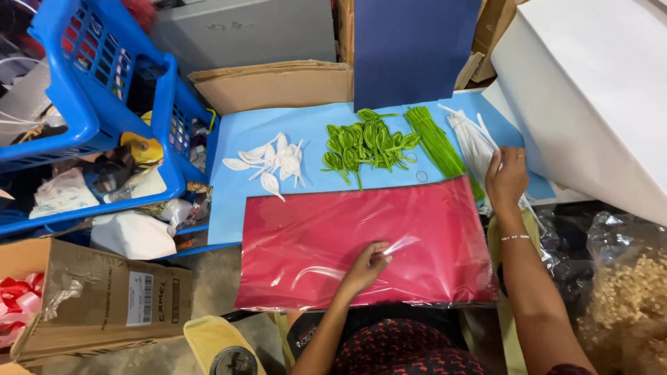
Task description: The person sits at a table and assembles small white petal-like pieces onto white plastic sticks. They repeatedly pick up a petal, slide it onto a stick, and set the assembled unit aside. The workspace contains piles of green and white components and a red plastic sheet.
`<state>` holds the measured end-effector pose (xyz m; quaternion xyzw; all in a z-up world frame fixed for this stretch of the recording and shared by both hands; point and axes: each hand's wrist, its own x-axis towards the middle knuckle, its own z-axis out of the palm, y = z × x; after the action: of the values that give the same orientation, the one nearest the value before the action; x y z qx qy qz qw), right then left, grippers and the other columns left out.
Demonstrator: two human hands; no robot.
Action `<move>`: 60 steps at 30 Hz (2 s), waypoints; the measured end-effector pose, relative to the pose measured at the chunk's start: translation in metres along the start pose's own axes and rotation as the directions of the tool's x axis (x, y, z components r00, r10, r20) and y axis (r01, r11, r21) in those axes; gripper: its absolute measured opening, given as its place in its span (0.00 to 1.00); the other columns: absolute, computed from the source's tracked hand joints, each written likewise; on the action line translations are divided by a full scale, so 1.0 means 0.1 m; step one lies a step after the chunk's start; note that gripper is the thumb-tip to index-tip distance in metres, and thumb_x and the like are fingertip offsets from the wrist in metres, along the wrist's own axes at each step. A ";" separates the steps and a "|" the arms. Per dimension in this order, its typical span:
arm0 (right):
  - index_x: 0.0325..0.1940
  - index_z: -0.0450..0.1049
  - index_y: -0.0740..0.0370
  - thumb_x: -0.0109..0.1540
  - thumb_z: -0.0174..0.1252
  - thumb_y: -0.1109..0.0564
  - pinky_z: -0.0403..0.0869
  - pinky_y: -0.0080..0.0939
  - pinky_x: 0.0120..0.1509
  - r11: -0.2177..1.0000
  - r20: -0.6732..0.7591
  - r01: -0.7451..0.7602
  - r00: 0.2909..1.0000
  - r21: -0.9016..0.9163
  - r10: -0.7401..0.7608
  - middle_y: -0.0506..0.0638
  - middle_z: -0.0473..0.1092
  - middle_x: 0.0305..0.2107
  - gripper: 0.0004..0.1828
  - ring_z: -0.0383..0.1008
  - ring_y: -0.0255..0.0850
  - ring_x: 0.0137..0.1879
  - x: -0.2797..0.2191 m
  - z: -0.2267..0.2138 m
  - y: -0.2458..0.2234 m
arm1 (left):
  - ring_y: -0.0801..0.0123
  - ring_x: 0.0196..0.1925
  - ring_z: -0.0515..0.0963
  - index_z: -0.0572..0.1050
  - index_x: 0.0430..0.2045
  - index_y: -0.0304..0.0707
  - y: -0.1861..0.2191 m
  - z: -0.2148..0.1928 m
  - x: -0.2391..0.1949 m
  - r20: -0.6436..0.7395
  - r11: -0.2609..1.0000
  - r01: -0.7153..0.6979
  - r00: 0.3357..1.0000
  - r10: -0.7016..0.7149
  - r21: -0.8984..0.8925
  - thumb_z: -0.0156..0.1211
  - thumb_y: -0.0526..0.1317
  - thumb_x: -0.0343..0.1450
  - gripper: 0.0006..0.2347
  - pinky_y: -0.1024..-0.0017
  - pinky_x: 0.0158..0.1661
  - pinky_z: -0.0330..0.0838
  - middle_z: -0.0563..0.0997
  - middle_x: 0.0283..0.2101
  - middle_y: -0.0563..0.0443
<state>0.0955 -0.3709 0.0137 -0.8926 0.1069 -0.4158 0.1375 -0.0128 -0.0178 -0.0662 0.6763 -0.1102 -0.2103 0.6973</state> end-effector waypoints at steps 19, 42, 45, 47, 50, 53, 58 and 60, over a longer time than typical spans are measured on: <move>0.47 0.67 0.63 0.63 0.49 0.63 0.67 0.32 0.16 0.237 0.770 -0.737 0.632 0.633 -0.090 0.56 0.71 0.17 0.08 0.70 0.40 0.14 -0.81 -0.53 -2.00 | 0.68 0.43 0.81 0.78 0.45 0.40 1.01 -0.09 0.37 -0.378 0.963 -0.247 0.906 0.189 -0.109 0.58 0.37 0.71 0.10 0.70 0.44 0.77 0.81 0.43 0.45; 0.70 0.52 0.67 0.51 0.64 0.74 0.76 0.43 0.50 0.585 0.098 0.122 0.939 0.802 -0.330 0.65 0.54 0.58 0.46 0.71 0.52 0.49 -0.91 -0.20 -1.70 | 0.67 0.27 0.81 0.79 0.38 0.30 1.68 -0.17 0.35 -0.599 0.877 -0.433 0.765 0.236 -0.206 0.66 0.34 0.66 0.10 0.69 0.30 0.82 0.78 0.30 0.44; 0.44 0.78 0.64 0.53 0.65 0.70 0.79 0.33 0.28 0.514 0.124 0.069 0.935 0.855 -0.331 0.60 0.66 0.51 0.16 0.75 0.47 0.43 -1.27 -0.63 -1.87 | 0.68 0.27 0.81 0.78 0.40 0.31 1.33 -0.23 0.48 -0.593 0.887 -0.381 0.788 0.163 -0.262 0.66 0.35 0.67 0.11 0.69 0.31 0.83 0.77 0.31 0.46; 0.43 0.79 0.63 0.57 0.60 0.66 0.77 0.39 0.41 0.500 0.079 0.187 0.882 0.846 -0.464 0.57 0.70 0.47 0.11 0.76 0.48 0.46 -1.27 -0.80 -1.96 | 0.68 0.28 0.81 0.78 0.41 0.33 1.36 -0.29 0.41 -0.598 0.896 -0.356 0.790 0.137 -0.265 0.64 0.36 0.68 0.11 0.70 0.31 0.83 0.77 0.31 0.47; 0.45 0.79 0.63 0.60 0.55 0.66 0.76 0.45 0.53 0.481 0.136 0.199 0.807 0.854 -0.575 0.56 0.75 0.44 0.12 0.77 0.49 0.49 -1.35 -1.07 -2.09 | 0.65 0.31 0.82 0.77 0.44 0.34 1.30 -0.43 0.37 -0.605 0.902 -0.333 0.789 0.107 -0.276 0.60 0.37 0.70 0.11 0.69 0.34 0.82 0.78 0.34 0.46; 0.50 0.71 0.67 0.61 0.48 0.69 0.76 0.49 0.52 0.485 0.382 -0.095 0.751 0.869 -0.539 0.59 0.75 0.47 0.14 0.77 0.52 0.50 -1.40 -1.24 -2.12 | 0.62 0.36 0.83 0.74 0.48 0.32 1.26 -0.48 0.27 -0.583 0.899 -0.337 0.804 0.119 -0.281 0.56 0.34 0.71 0.12 0.67 0.39 0.81 0.78 0.40 0.42; 0.50 0.62 0.69 0.65 0.41 0.66 0.76 0.52 0.48 0.495 0.606 -0.357 0.558 0.792 -0.567 0.65 0.75 0.45 0.10 0.79 0.54 0.46 -1.29 -1.44 -2.08 | 0.66 0.41 0.81 0.69 0.54 0.34 1.05 -0.32 0.11 -0.484 0.918 -0.323 0.857 0.180 -0.230 0.48 0.28 0.71 0.16 0.69 0.43 0.79 0.79 0.45 0.43; 0.43 0.71 0.66 0.67 0.40 0.61 0.77 0.36 0.35 0.435 0.663 -0.500 0.570 0.749 -0.486 0.54 0.78 0.24 0.13 0.76 0.35 0.27 -1.39 -1.34 -1.91 | 0.64 0.42 0.82 0.69 0.53 0.36 1.08 -0.17 -0.05 -0.370 0.942 -0.266 0.912 0.177 -0.204 0.46 0.26 0.71 0.16 0.65 0.43 0.79 0.80 0.43 0.42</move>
<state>-0.0811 -0.1704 0.0606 -0.7521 -0.2045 0.0629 0.6234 0.0052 -0.0006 0.0401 0.5923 -0.0348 -0.0190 0.8048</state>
